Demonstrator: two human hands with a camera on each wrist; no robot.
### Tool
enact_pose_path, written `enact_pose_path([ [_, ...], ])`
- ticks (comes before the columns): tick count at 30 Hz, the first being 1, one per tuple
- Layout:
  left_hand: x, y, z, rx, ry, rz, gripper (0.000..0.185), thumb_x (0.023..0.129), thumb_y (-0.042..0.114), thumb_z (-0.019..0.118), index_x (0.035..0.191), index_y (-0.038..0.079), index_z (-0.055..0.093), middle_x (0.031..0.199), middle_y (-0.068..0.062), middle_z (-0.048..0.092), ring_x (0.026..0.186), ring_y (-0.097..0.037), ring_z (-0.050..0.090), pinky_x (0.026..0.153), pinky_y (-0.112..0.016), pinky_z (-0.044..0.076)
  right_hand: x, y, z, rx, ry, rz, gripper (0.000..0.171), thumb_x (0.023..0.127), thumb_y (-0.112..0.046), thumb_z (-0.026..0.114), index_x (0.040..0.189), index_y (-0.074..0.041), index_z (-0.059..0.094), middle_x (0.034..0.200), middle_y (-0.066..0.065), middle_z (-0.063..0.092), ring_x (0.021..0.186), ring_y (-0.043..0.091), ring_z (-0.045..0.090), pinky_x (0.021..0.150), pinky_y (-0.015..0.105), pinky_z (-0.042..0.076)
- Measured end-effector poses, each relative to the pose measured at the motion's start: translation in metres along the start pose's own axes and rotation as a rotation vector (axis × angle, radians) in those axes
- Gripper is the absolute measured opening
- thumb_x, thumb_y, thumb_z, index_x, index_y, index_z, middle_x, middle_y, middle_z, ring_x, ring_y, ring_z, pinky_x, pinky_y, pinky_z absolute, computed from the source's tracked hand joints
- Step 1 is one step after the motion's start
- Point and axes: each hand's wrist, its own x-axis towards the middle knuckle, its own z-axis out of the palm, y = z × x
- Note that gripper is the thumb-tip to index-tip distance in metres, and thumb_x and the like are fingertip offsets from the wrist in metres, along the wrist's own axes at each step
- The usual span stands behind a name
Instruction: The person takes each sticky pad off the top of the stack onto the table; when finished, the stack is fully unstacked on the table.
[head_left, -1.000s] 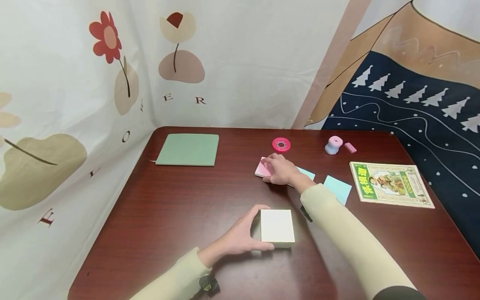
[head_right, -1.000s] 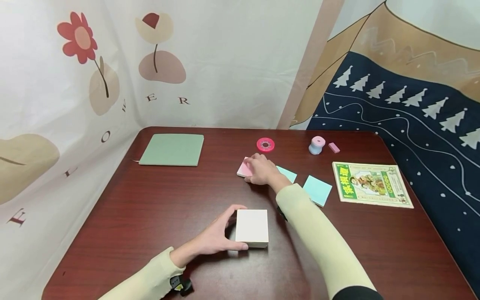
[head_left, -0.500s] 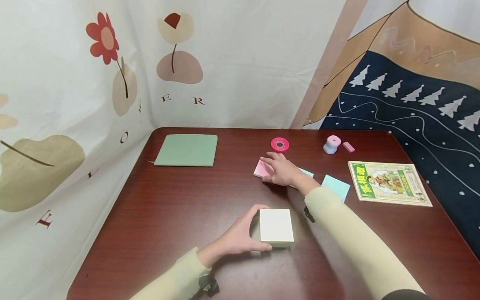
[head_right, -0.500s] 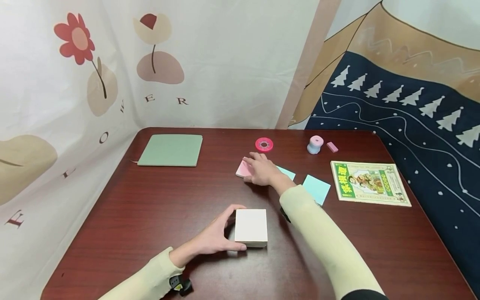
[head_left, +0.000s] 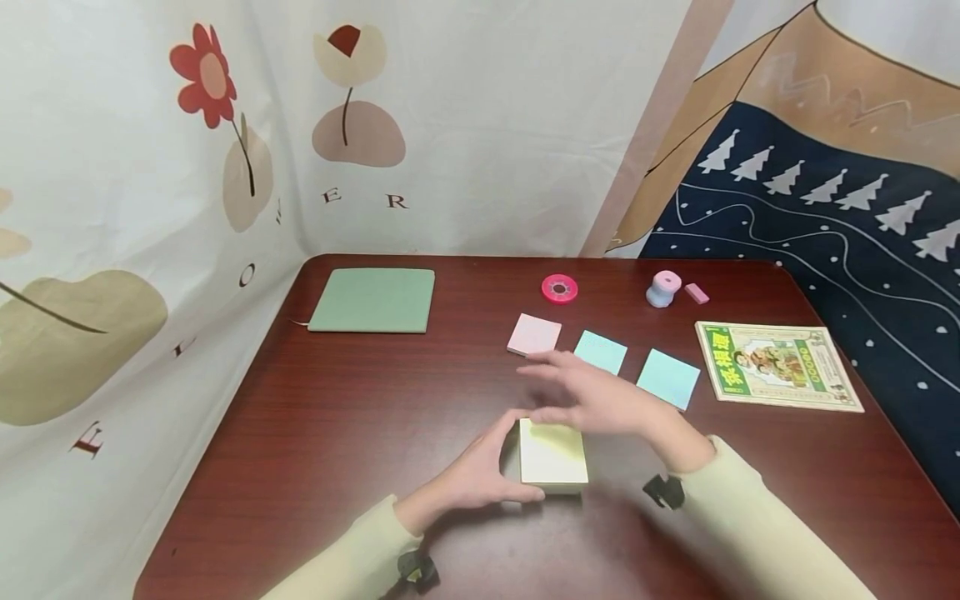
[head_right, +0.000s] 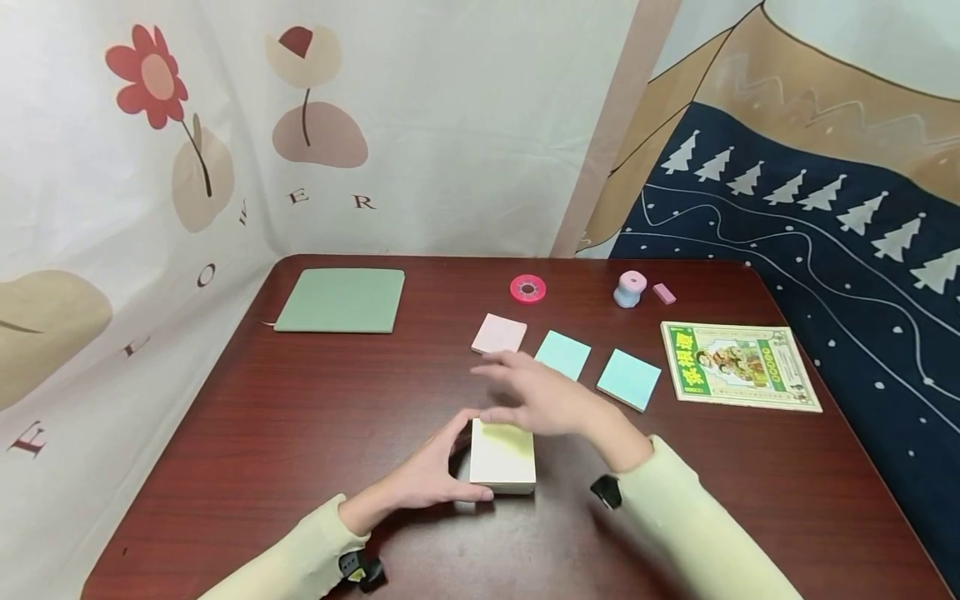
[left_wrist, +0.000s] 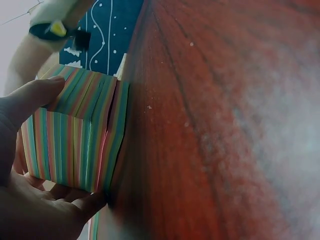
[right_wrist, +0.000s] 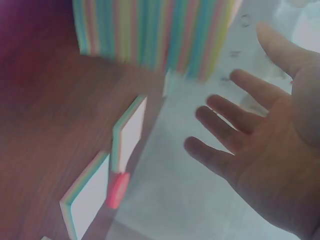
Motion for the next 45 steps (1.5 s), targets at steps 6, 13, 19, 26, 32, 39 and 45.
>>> enact_pose_path([
  [6, -0.001, 0.0, 0.0, 0.025, 0.0, -0.014, 0.093, 0.068, 0.036, 0.088, 0.144, 0.027, 0.035, 0.134, 0.006, 0.05, 0.123, -0.013, 0.047, 0.106, -0.043, 0.037, -0.03, -0.026, 0.016, 0.0, -0.009, -0.043, 0.065, 0.086, -0.051, 0.07, 0.142, -0.02, 0.053, 0.147, 0.001, 0.043, 0.132, 0.018, 0.041, 0.102, 0.042, 0.042],
  [13, -0.001, -0.002, 0.0, 0.02, -0.008, 0.011, 0.085, 0.069, 0.038, 0.087, 0.139, 0.031, 0.038, 0.131, 0.01, 0.051, 0.115, -0.011, 0.05, 0.101, -0.041, 0.041, -0.046, -0.041, 0.035, -0.083, 0.026, -0.042, 0.074, 0.078, -0.047, 0.079, 0.141, -0.019, 0.053, 0.148, 0.001, 0.042, 0.131, 0.019, 0.042, 0.104, 0.044, 0.04],
  [19, -0.001, -0.003, 0.0, 0.013, -0.006, 0.019, 0.086, 0.069, 0.035, 0.088, 0.139, 0.03, 0.039, 0.13, 0.008, 0.052, 0.11, -0.011, 0.052, 0.095, -0.036, 0.044, -0.049, -0.041, 0.041, -0.164, 0.058, -0.01, 0.078, 0.073, -0.037, 0.085, 0.142, -0.022, 0.053, 0.145, 0.001, 0.045, 0.127, 0.019, 0.043, 0.103, 0.045, 0.04],
  [26, -0.001, -0.004, 0.001, -0.006, -0.007, 0.01, 0.085, 0.069, 0.035, 0.088, 0.139, 0.03, 0.039, 0.129, 0.008, 0.052, 0.107, -0.013, 0.053, 0.092, -0.034, 0.045, -0.048, -0.039, 0.041, -0.185, 0.077, 0.013, 0.076, 0.072, -0.033, 0.086, 0.14, -0.026, 0.054, 0.138, -0.002, 0.049, 0.116, 0.016, 0.05, 0.088, 0.042, 0.049],
  [32, -0.001, -0.002, 0.0, -0.009, -0.007, -0.003, 0.084, 0.069, 0.033, 0.089, 0.137, 0.03, 0.04, 0.126, 0.009, 0.052, 0.106, -0.013, 0.053, 0.091, -0.033, 0.045, -0.049, -0.037, 0.037, -0.178, 0.059, 0.042, 0.068, 0.073, -0.039, 0.084, 0.135, -0.025, 0.059, 0.132, -0.005, 0.052, 0.108, 0.011, 0.051, 0.081, 0.035, 0.05],
  [39, -0.001, -0.001, -0.001, 0.022, 0.003, -0.018, 0.086, 0.068, 0.037, 0.089, 0.138, 0.027, 0.04, 0.129, 0.007, 0.052, 0.113, -0.011, 0.05, 0.099, -0.038, 0.042, -0.052, -0.021, 0.015, -0.071, 0.047, 0.075, 0.062, 0.075, -0.034, 0.084, 0.132, -0.024, 0.061, 0.131, -0.007, 0.052, 0.11, 0.01, 0.05, 0.085, 0.034, 0.05],
  [45, -0.001, -0.002, 0.0, 0.01, 0.002, -0.003, 0.082, 0.068, 0.035, 0.089, 0.135, 0.029, 0.042, 0.118, 0.009, 0.055, 0.105, -0.012, 0.053, 0.091, -0.034, 0.044, -0.045, 0.025, -0.017, 0.029, 0.178, 0.182, 0.066, 0.076, -0.029, 0.085, 0.135, -0.019, 0.058, 0.132, 0.001, 0.053, 0.11, 0.02, 0.051, 0.086, 0.041, 0.047],
])
